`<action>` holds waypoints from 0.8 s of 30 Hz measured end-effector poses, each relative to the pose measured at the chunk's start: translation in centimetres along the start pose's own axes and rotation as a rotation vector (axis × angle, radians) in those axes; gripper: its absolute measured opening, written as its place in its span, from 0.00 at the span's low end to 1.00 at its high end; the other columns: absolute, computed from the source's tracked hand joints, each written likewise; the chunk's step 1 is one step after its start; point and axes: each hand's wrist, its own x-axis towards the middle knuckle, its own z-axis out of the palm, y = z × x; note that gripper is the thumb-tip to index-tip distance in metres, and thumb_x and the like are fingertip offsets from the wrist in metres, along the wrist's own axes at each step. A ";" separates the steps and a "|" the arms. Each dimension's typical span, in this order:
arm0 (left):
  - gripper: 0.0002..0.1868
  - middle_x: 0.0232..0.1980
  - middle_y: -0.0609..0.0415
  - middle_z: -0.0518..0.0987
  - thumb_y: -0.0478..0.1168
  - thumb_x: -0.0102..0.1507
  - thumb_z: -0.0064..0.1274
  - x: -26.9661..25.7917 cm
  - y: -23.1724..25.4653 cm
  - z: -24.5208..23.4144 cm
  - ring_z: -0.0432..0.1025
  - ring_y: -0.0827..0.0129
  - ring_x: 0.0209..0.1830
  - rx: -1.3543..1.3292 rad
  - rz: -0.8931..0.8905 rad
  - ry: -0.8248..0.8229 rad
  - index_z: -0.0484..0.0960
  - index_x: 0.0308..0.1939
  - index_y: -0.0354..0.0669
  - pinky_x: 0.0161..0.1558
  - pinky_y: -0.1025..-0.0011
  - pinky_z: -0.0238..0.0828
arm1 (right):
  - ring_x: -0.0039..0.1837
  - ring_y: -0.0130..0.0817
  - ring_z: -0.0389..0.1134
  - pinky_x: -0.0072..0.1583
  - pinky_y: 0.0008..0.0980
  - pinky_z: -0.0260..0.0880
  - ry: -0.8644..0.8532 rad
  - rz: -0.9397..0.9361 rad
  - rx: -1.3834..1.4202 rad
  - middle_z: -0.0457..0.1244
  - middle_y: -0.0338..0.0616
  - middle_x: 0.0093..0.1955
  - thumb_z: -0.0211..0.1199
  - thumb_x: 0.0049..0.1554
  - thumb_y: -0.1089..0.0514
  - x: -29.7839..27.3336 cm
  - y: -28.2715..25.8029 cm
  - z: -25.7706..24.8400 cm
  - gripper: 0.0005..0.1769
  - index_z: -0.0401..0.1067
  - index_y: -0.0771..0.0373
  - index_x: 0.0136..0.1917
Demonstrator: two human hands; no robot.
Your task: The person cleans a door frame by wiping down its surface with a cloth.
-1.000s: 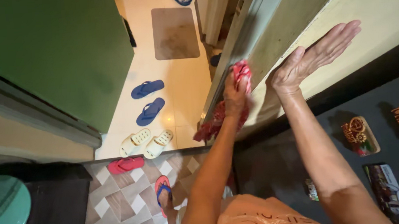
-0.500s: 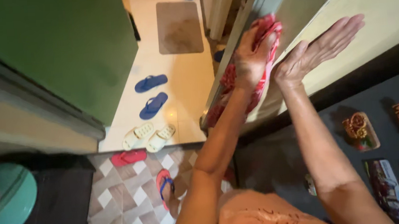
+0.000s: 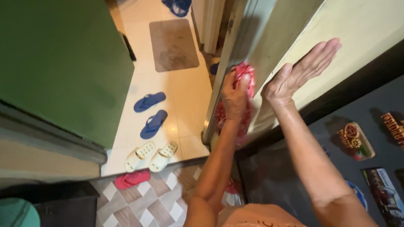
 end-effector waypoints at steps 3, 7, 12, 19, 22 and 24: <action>0.20 0.58 0.51 0.80 0.41 0.69 0.57 2.0 6.7 2.5 0.76 0.68 0.57 -0.282 0.057 -0.106 0.77 0.62 0.35 0.59 0.69 0.74 | 0.89 0.40 0.26 0.86 0.46 0.22 -0.024 0.014 -0.013 0.27 0.44 0.91 0.34 0.72 0.39 0.0 -0.3 0.0 0.39 0.29 0.52 0.89; 0.21 0.55 0.43 0.79 0.42 0.73 0.55 6.8 14.4 5.8 0.75 0.65 0.51 -0.391 0.135 -0.299 0.74 0.66 0.33 0.53 0.69 0.74 | 0.90 0.42 0.26 0.86 0.48 0.23 -0.030 0.001 -0.033 0.27 0.45 0.91 0.35 0.74 0.39 0.2 0.4 -0.1 0.38 0.29 0.53 0.88; 0.19 0.61 0.47 0.77 0.45 0.75 0.54 8.6 16.3 5.9 0.75 0.66 0.61 0.002 0.481 -0.233 0.74 0.66 0.38 0.64 0.72 0.71 | 0.89 0.46 0.27 0.86 0.49 0.23 -0.033 0.017 -0.049 0.27 0.47 0.91 0.34 0.73 0.39 -0.1 -0.1 -0.4 0.39 0.30 0.54 0.88; 0.17 0.64 0.49 0.71 0.33 0.73 0.48 2.0 8.4 1.7 0.68 0.63 0.68 -0.445 0.125 -0.315 0.71 0.67 0.40 0.72 0.68 0.64 | 0.89 0.46 0.28 0.86 0.49 0.25 -0.030 0.034 -0.026 0.29 0.47 0.91 0.34 0.73 0.39 -0.1 -0.7 -0.4 0.37 0.32 0.54 0.88; 0.18 0.57 0.47 0.75 0.28 0.68 0.54 2.2 7.9 0.6 0.71 0.62 0.60 0.090 0.243 -0.205 0.77 0.62 0.37 0.63 0.67 0.68 | 0.89 0.47 0.28 0.86 0.50 0.25 -0.015 0.028 -0.023 0.30 0.48 0.91 0.34 0.73 0.39 0.0 -0.7 -0.1 0.37 0.32 0.55 0.88; 0.15 0.57 0.48 0.74 0.28 0.69 0.54 2.5 9.5 1.5 0.71 0.62 0.59 -0.095 0.291 -0.237 0.79 0.60 0.37 0.66 0.67 0.69 | 0.89 0.47 0.29 0.86 0.50 0.26 -0.007 0.028 -0.022 0.30 0.48 0.90 0.34 0.73 0.39 -0.2 -0.2 0.0 0.38 0.32 0.55 0.88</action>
